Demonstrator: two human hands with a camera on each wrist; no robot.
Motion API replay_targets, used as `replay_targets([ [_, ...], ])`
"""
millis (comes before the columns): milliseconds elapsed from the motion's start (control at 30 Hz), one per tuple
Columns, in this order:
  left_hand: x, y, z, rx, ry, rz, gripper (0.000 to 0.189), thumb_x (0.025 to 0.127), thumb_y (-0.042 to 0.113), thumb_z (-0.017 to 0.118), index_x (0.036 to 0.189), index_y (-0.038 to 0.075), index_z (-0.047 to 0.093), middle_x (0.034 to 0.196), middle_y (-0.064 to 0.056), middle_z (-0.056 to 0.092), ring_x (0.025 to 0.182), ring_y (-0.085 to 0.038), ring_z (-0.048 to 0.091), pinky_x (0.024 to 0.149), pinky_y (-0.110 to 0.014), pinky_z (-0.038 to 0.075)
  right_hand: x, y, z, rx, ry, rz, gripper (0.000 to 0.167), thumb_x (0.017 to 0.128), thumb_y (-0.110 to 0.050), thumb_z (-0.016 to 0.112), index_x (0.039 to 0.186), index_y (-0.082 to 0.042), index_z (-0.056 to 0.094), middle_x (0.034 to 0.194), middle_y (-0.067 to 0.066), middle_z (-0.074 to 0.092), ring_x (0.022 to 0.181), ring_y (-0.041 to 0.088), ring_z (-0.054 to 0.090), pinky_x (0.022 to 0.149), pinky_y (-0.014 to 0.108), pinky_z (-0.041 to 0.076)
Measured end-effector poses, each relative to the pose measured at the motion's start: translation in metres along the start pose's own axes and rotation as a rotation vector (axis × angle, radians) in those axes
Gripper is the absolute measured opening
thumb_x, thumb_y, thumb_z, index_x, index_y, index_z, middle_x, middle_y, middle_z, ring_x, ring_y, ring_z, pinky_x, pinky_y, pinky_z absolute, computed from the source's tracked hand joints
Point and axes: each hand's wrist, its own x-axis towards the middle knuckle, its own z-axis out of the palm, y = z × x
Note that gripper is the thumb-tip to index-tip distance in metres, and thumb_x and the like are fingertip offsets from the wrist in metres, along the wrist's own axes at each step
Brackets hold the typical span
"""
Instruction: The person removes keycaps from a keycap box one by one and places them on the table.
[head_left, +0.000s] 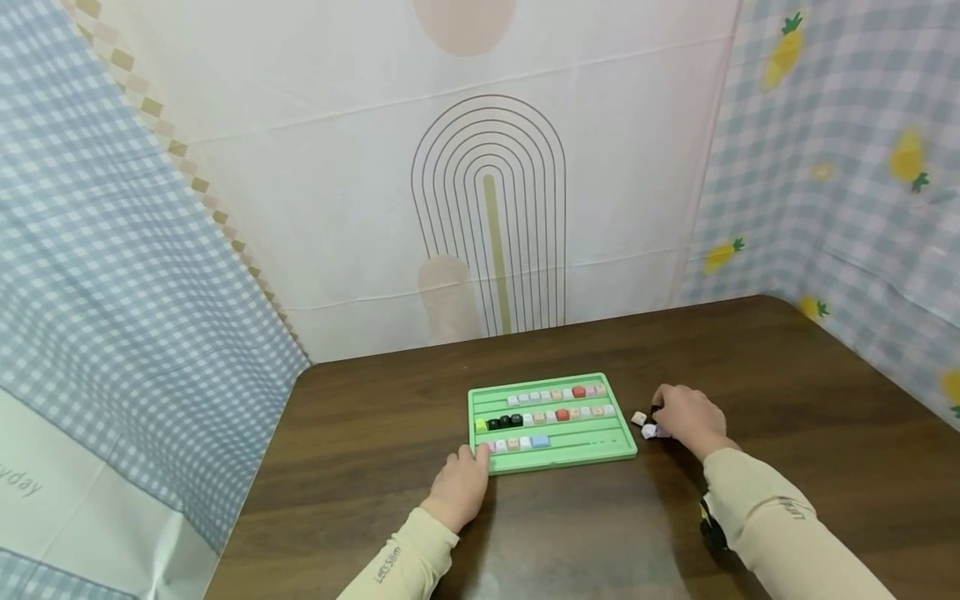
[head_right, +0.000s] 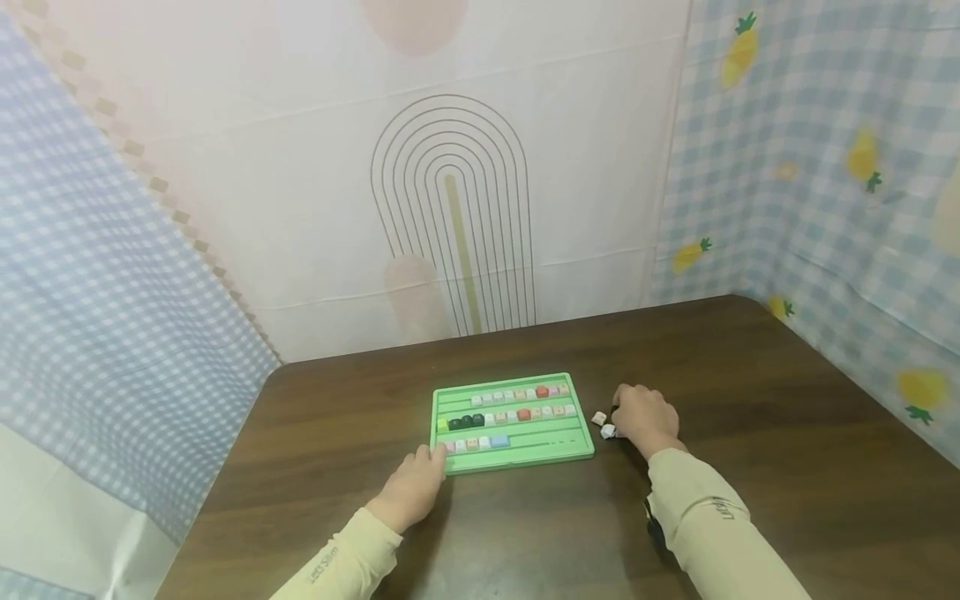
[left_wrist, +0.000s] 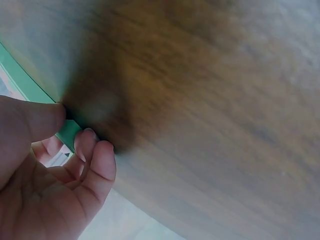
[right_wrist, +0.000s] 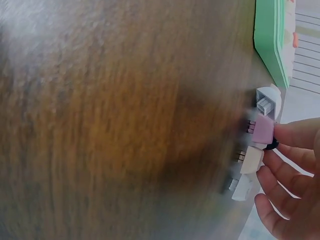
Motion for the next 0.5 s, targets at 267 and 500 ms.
replay_targets([
  [267, -0.0006, 0.0004, -0.0016, 0.012, -0.017, 0.01, 0.023, 0.083, -0.002, 0.058, 0.095, 0.003, 0.04, 0.078, -0.014, 0.048, 0.063, -0.024, 0.048, 0.05, -0.032, 0.044, 0.0007, 0.0, 0.0009, 0.011, -0.041, 0.017, 0.03, 0.08, -0.006, 0.051, 0.108, -0.001, 0.059, 0.092, 0.014, 0.063, 0.07, 0.021, 0.054, 0.054, 0.036, 0.043],
  [500, -0.0002, 0.0009, -0.0037, 0.012, -0.031, -0.006, 0.022, 0.084, -0.002, 0.057, 0.095, 0.003, 0.039, 0.078, -0.014, 0.047, 0.064, -0.023, 0.048, 0.049, -0.032, 0.044, 0.0015, -0.0016, -0.0004, 0.023, -0.054, 0.013, 0.029, 0.082, -0.007, 0.051, 0.11, 0.0, 0.059, 0.079, 0.007, 0.063, 0.065, 0.018, 0.055, 0.053, 0.036, 0.043],
])
